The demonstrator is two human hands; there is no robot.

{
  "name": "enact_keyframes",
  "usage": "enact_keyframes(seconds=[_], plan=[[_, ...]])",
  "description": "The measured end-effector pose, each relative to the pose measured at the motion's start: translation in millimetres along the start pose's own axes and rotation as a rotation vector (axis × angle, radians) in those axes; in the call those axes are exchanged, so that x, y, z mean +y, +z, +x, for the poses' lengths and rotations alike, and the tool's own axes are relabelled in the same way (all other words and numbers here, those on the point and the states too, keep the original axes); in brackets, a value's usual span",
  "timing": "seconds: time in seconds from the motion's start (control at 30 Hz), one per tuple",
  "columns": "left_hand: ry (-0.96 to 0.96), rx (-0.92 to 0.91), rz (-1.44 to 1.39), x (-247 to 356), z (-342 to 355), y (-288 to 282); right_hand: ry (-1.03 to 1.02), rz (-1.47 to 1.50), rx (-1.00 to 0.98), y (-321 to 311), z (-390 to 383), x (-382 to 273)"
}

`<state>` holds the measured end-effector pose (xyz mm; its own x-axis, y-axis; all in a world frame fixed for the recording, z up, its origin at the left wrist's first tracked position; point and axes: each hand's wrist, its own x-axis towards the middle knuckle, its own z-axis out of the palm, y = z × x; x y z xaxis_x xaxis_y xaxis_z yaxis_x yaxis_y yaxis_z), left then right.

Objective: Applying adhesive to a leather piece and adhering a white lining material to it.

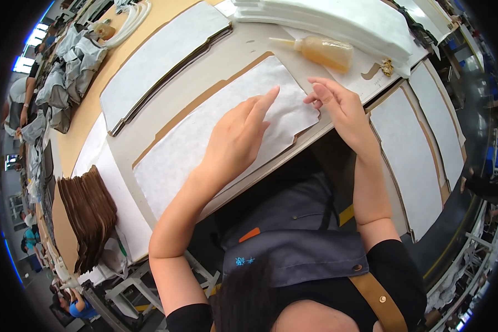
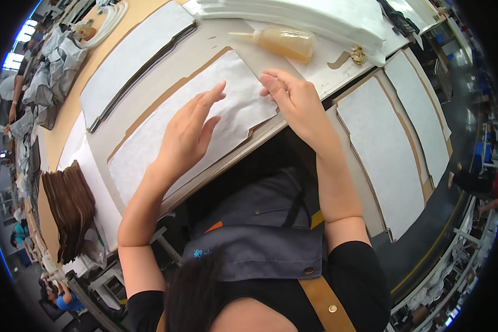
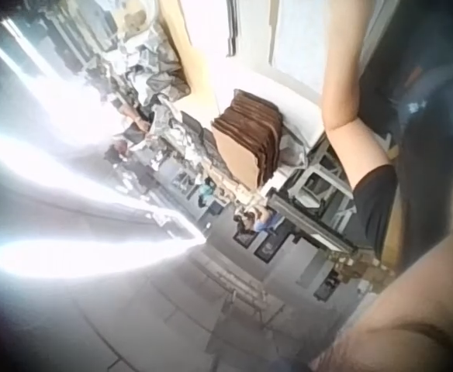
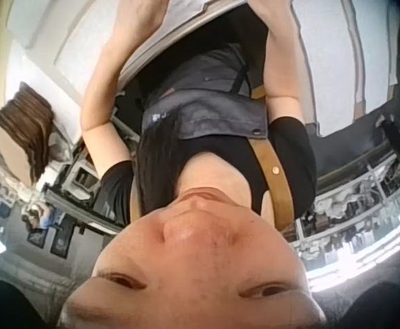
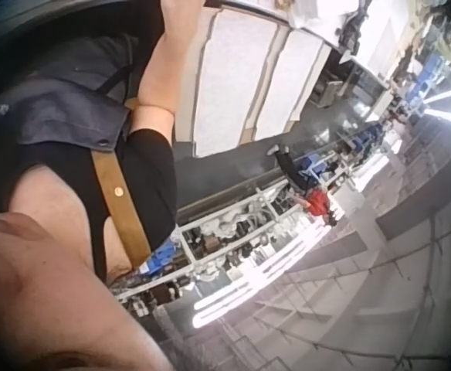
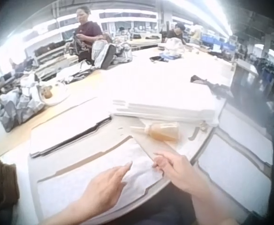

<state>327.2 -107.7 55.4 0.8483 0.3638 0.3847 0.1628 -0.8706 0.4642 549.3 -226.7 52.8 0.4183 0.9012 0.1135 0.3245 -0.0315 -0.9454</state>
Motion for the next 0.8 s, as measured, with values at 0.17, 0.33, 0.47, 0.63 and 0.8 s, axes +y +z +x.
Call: enact_keyframes(seconds=[0.17, 0.33, 0.47, 0.63, 0.8], plan=[[-0.098, -0.103, 0.086, 10, -30, 9, -0.085, -0.352, 0.197, 2, 6, 9], [-0.196, -0.260, 0.208, 25, -57, 27, -0.145, -0.550, 0.172, -11, 1, 27], [-0.199, -0.234, 0.298, 27, -60, 34, -0.149, -0.668, 0.075, -5, -7, 21], [-0.215, -0.231, 0.298, 30, -60, 37, -0.121, -0.661, 0.054, 0, -9, 21], [-0.213, -0.248, 0.272, 33, -59, 36, -0.126, -0.640, 0.071, -2, -7, 24]])
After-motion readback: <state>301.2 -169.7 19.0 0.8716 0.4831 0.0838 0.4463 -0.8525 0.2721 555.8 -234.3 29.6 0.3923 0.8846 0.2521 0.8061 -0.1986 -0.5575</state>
